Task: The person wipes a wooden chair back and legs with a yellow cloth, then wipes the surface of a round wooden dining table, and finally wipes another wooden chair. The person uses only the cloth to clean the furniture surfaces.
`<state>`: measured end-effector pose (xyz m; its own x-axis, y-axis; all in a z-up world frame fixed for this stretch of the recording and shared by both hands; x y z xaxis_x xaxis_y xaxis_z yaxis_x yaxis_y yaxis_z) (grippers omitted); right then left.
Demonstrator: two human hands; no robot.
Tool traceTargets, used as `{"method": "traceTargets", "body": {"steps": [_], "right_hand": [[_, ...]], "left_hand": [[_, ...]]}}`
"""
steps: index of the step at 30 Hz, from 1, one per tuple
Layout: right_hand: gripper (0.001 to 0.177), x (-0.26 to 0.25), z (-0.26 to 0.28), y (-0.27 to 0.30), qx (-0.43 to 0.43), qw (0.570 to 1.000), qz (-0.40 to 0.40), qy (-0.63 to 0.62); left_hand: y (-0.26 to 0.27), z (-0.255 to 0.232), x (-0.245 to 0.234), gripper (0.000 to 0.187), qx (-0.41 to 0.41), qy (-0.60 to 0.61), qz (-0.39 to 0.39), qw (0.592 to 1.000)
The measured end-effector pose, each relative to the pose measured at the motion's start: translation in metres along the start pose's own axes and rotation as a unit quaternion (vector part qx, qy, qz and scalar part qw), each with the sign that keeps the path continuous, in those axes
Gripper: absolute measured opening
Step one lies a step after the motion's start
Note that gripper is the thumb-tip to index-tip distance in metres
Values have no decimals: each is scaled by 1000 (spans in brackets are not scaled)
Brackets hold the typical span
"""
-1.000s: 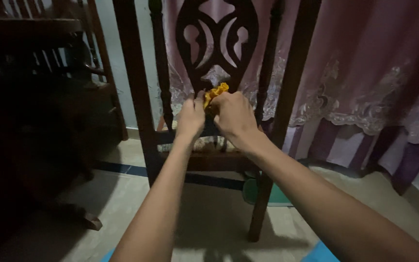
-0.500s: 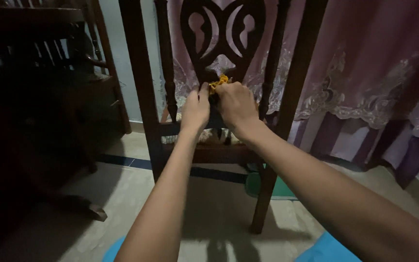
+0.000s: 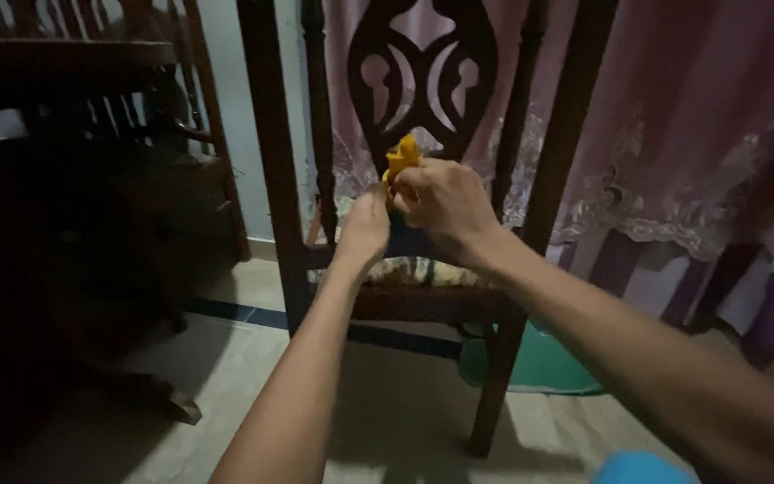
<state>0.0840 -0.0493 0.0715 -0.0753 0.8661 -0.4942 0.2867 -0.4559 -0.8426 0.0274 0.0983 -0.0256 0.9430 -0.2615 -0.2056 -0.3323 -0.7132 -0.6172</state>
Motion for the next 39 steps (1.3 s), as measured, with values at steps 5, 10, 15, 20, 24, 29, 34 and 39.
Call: {"method": "traceTargets", "body": {"steps": [5, 10, 15, 20, 24, 29, 34, 39], "right_hand": [[19, 11, -4, -17, 12, 997, 63, 30], [14, -2, -9, -43, 6, 999, -29, 31], [11, -42, -32, -103, -49, 964, -239, 108], [9, -21, -4, -95, -61, 968, -210, 125], [19, 3, 8, -56, -36, 960, -198, 194], [37, 7, 23, -17, -51, 970, -134, 196], [39, 1, 9, -37, -138, 963, -103, 207], [23, -47, -30, -112, -114, 931, -215, 271]], "left_hand": [[-9, 13, 1, 46, -45, 2, 35, 998], [-2, 4, -2, 51, -129, -3, 78, 989], [-19, 35, 10, 50, -28, 89, 63, 994], [-13, 19, 2, 52, -16, 52, 52, 997], [18, -38, -13, 53, -161, 3, 81, 984], [-3, 17, 0, 51, -87, 24, 46, 995], [4, -9, -11, 53, -101, -33, 31, 994], [-13, 12, -6, 53, -27, 0, 39, 999]]}}
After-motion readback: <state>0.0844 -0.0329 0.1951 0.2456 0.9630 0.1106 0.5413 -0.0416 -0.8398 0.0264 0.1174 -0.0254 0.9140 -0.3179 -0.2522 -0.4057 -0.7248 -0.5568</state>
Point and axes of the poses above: each hand's wrist, its own y-axis away from the middle knuckle, its own x-axis out of the palm, z = x × y, the point moved 8 cm from there along -y, towards the middle knuckle, and after that the axes turned 8 degrees about y, right-handed, at the moved point
